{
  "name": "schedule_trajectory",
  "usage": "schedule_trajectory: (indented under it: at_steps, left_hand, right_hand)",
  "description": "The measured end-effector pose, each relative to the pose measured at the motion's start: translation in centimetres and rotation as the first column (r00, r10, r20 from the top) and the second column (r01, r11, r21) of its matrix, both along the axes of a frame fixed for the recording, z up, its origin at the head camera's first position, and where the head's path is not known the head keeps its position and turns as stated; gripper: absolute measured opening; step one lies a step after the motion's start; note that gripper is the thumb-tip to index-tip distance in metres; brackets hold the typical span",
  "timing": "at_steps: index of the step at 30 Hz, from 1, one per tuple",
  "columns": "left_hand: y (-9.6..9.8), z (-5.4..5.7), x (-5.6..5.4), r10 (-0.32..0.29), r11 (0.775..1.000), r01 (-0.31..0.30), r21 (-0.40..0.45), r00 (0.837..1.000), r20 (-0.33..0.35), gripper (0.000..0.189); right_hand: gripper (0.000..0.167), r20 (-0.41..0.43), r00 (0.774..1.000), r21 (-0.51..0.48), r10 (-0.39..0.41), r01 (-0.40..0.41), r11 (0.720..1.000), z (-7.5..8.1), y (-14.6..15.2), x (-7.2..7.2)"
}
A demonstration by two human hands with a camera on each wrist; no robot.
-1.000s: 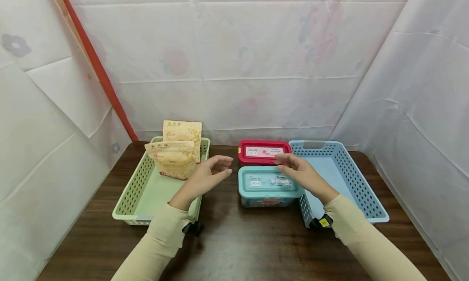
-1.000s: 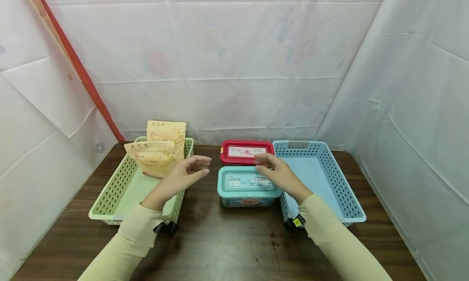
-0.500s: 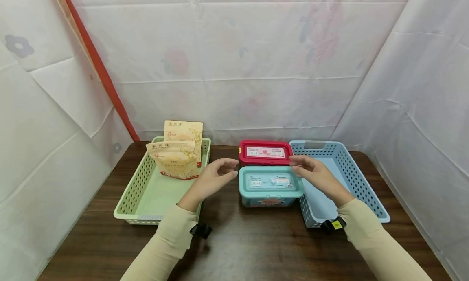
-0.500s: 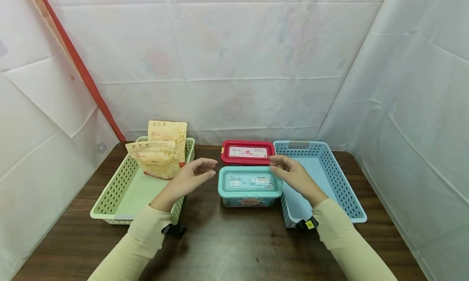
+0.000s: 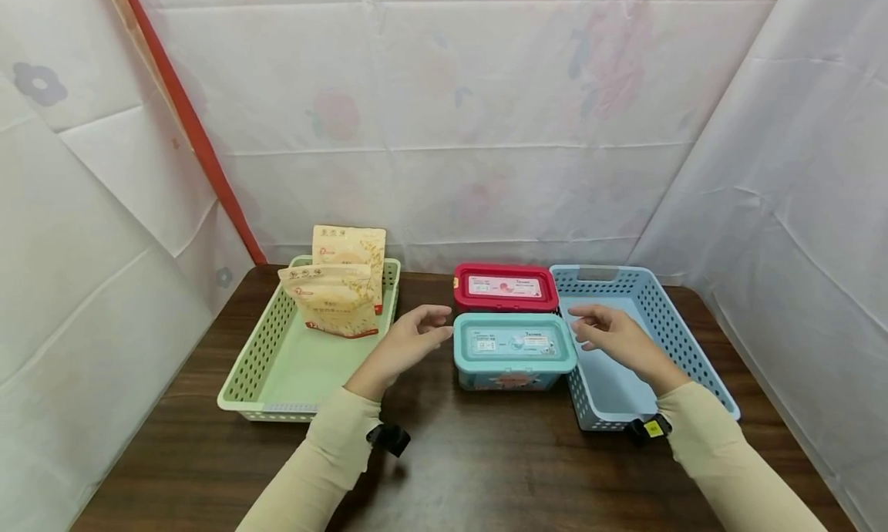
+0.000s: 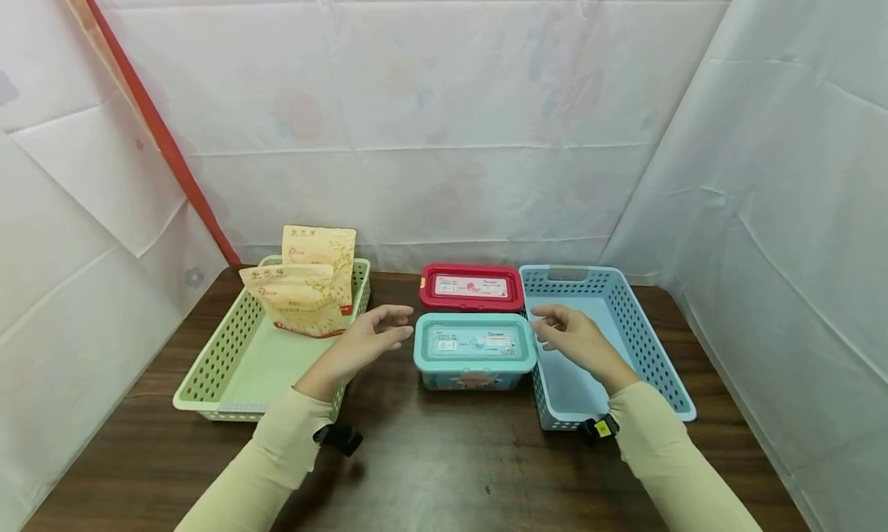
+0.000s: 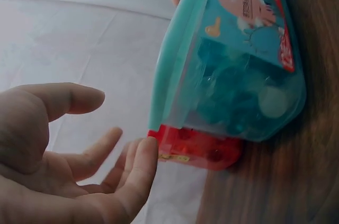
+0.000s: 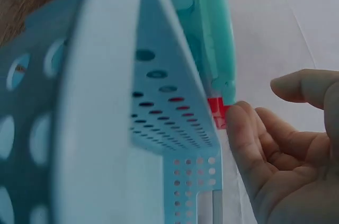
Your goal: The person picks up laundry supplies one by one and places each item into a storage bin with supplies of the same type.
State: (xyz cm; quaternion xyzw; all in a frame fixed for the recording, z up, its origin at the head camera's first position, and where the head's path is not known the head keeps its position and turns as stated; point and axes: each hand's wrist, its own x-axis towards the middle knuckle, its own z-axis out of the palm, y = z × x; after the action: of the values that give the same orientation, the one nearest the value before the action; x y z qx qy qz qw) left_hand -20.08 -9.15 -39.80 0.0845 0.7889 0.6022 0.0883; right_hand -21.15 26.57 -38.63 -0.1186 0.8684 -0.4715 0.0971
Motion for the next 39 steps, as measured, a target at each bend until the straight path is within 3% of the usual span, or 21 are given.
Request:
schedule_trajectory:
  at_steps: [5,13,39]
  left_hand:
    - [0.4,-0.6,0.0,-0.005,0.997,0.000,0.077,0.998,0.068,0.047]
    - [0.7,-1.0,-0.2,-0.014,0.996,0.001,0.091,0.989,0.145,0.051]
    - [1.6,-1.3,0.0,-0.053,0.994,0.043,0.096,0.992,0.112,0.055]
  right_hand:
    - [0.057,0.081,0.997,0.020,0.002,-0.004,1.000,0.1,0.0,0.2]
    - [0.059,0.108,0.994,0.026,0.017,-0.020,0.999,0.1,0.0,0.0]
    - [0.057,0.115,0.993,0.056,0.018,-0.025,0.998,-0.3,-0.6,-0.5]
